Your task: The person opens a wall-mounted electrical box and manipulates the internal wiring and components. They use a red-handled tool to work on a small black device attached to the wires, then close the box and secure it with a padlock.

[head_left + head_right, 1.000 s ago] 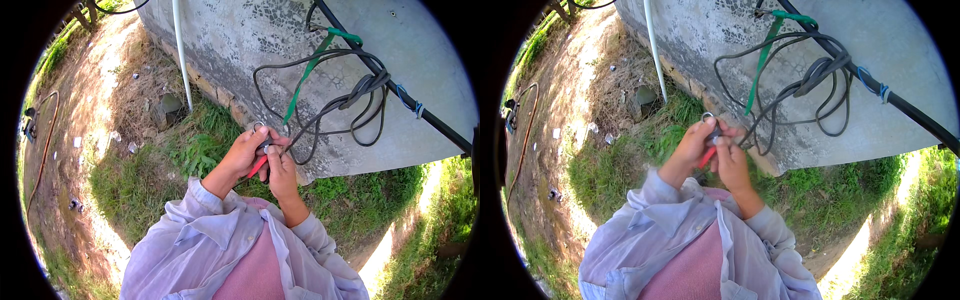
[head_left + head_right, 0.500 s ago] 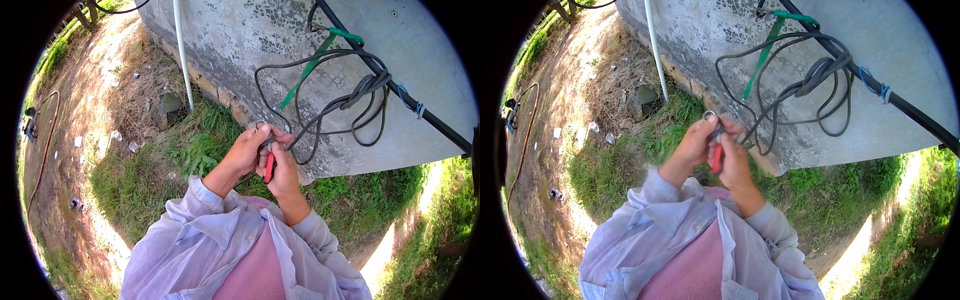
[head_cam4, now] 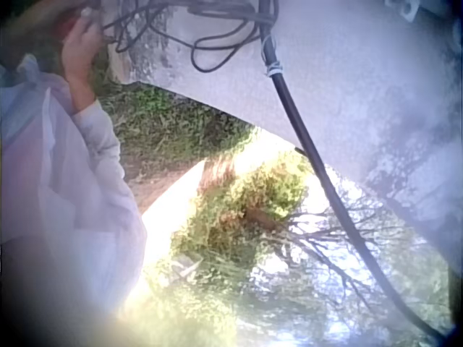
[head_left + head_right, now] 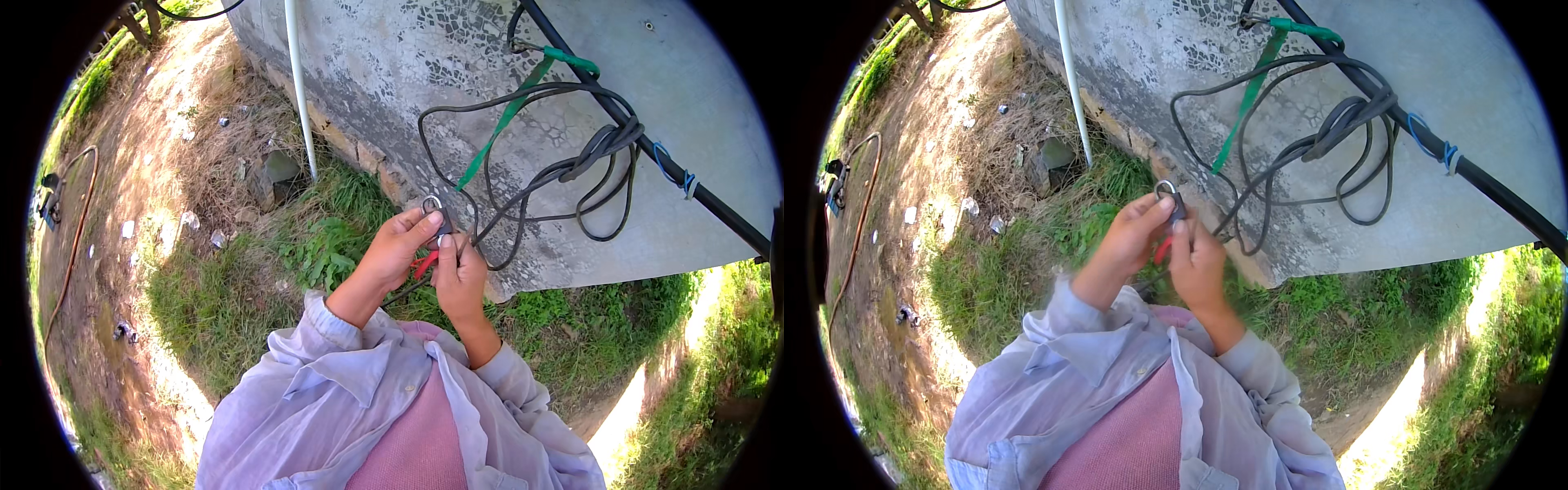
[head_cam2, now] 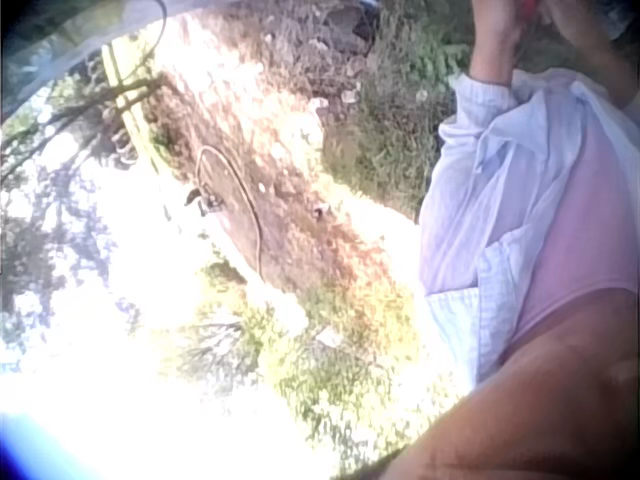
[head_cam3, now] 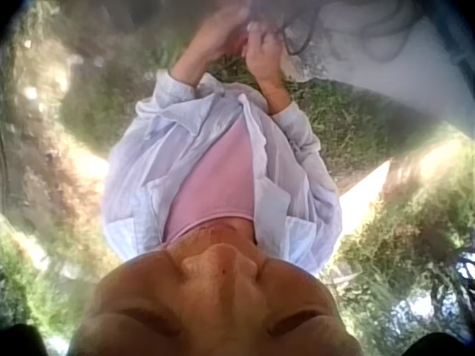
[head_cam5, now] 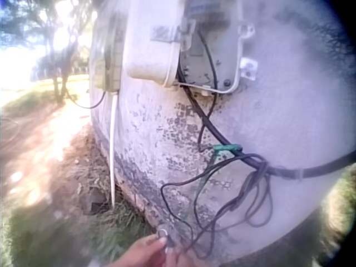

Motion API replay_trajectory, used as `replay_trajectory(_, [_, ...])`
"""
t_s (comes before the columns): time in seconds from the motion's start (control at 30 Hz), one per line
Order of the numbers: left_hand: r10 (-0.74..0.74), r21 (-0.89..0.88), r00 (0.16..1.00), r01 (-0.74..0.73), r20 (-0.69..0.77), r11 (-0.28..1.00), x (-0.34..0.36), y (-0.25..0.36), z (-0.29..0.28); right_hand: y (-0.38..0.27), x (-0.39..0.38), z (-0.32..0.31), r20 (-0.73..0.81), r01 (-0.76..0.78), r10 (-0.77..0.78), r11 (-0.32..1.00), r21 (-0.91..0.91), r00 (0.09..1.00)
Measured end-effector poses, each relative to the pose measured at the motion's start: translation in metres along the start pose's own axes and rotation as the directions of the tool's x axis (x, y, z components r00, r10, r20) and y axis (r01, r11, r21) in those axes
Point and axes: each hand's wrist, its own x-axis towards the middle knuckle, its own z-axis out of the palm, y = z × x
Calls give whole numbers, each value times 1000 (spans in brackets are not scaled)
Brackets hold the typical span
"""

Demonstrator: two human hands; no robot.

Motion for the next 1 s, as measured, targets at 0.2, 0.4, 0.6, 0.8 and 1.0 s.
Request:
replay_trajectory(0.2, [-94, -186, 995, 99, 38, 977, -6, 10, 7, -2, 0, -3, 96, -326, 312, 880, 345, 945])
replay_trajectory(0.4, [-82, -240, 996, 70, -40, 968, -5, 6, 8, 3, 0, 0, 51, -192, 186, 969, 157, 981])
replay_trajectory(0.6, [-101, -246, 995, 103, 22, 964, -6, 8, 5, 2, 1, -3, 170, -420, 389, 761, 495, 905])
replay_trajectory(0.8, [-44, -261, 999, 46, 13, 964, -1, 2, 3, 10, 3, -7, 251, -480, 411, 696, 533, 876])
replay_trajectory(1.0, [-59, -202, 998, 50, -38, 978, 0, 1, 6, 6, 6, -4, -7, 138, -142, 974, -181, 990])
